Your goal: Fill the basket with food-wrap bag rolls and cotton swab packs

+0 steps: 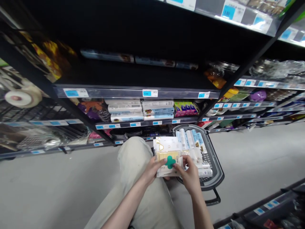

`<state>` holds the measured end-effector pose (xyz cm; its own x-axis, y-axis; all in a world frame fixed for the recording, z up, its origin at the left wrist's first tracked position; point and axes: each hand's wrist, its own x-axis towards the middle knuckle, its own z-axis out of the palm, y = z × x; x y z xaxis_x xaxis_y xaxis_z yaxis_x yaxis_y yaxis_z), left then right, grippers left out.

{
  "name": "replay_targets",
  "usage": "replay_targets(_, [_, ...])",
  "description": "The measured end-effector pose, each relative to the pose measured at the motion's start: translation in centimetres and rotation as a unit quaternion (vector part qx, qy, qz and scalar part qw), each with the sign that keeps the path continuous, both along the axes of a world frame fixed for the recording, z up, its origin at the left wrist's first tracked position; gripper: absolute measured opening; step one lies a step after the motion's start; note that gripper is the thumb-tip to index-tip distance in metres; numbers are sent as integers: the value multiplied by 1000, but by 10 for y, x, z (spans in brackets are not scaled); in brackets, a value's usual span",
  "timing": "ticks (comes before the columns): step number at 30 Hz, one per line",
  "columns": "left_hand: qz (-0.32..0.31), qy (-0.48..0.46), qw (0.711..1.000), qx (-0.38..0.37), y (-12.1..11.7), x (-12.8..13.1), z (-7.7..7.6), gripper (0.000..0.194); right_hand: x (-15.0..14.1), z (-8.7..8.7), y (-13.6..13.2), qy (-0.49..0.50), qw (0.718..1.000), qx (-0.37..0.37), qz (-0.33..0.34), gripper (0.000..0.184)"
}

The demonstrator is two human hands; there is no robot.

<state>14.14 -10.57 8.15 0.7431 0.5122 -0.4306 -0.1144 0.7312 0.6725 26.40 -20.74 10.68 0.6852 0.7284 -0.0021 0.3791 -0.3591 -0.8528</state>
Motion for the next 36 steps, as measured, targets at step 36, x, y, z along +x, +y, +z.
replay_targets(36, [5, -22, 999, 28, -2, 3, -3, 37, -12, 35, 2, -429, 885, -4, 181, 39])
